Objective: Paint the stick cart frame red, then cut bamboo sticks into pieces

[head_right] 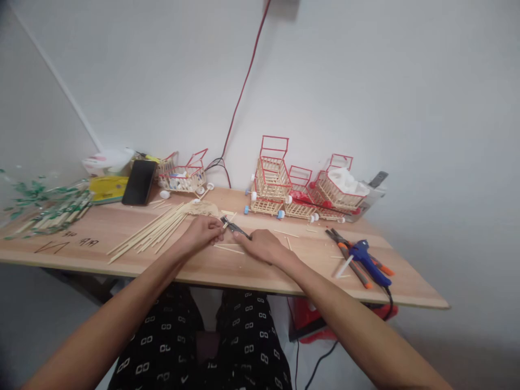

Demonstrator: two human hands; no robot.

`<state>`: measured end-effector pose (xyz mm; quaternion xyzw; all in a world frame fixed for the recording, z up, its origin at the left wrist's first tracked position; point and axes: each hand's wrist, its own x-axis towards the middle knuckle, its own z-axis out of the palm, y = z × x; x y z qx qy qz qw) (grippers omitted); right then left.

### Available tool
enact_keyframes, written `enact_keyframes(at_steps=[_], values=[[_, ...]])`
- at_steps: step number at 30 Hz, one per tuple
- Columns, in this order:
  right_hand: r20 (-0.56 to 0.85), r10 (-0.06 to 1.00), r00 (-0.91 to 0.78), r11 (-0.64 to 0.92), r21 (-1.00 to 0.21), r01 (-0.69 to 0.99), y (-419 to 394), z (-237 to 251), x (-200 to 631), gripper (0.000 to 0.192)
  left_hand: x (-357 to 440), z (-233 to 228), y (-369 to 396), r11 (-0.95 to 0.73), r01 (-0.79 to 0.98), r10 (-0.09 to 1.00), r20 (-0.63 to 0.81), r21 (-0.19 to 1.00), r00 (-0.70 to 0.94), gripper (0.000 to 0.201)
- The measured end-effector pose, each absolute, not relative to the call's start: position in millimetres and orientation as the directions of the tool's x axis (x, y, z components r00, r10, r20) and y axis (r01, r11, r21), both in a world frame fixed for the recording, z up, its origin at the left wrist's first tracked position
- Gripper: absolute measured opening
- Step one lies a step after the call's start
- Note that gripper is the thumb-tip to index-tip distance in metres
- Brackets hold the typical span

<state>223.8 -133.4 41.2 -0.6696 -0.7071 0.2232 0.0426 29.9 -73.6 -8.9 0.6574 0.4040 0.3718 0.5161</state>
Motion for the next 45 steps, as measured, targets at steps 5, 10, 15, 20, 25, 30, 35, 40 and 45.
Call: enact_keyframes(at_steps=[5, 10, 15, 20, 25, 30, 35, 40, 45], values=[[-0.178, 0.981, -0.081, 0.015, -0.341, 0.940, -137, 40, 225, 0.078, 27, -7, -68, 0.016, 0.069, 0.877, -0.048, 0.997, 0.479, 0.013], [-0.108, 0.990, -0.088, 0.057, -0.263, 0.963, -137, 37, 228, 0.075, 26, -3, -68, 0.118, 0.017, 0.856, -0.110, 0.993, 0.504, 0.017], [-0.090, 0.991, -0.101, 0.075, -0.258, 0.963, -136, 30, 228, 0.078, 25, -5, -67, 0.105, 0.010, 0.849, -0.095, 0.994, 0.519, 0.023], [-0.087, 0.991, -0.104, 0.077, -0.269, 0.960, -136, 30, 226, 0.075, 25, -9, -63, 0.062, 0.011, 0.849, -0.058, 0.998, 0.525, 0.027], [-0.080, 0.989, -0.124, 0.096, -0.289, 0.953, -137, 30, 226, 0.072, 26, -9, -64, -0.008, 0.041, 0.855, -0.014, 0.999, 0.519, 0.025], [-0.081, 0.989, -0.126, 0.099, -0.280, 0.955, -139, 25, 224, 0.076, 28, -10, -67, -0.045, 0.070, 0.865, 0.003, 0.997, 0.501, 0.021], [-0.060, 0.988, -0.144, 0.124, -0.259, 0.958, -140, 26, 222, 0.077, 28, -10, -66, -0.046, 0.106, 0.871, -0.012, 0.993, 0.491, 0.020], [-0.045, 0.987, -0.153, 0.138, -0.246, 0.960, -142, 27, 222, 0.076, 28, -7, -67, -0.049, 0.101, 0.864, -0.009, 0.994, 0.503, 0.020], [-0.026, 0.985, -0.169, 0.158, -0.233, 0.960, -141, 24, 224, 0.076, 27, -7, -69, -0.061, 0.085, 0.868, 0.011, 0.995, 0.497, 0.021]])
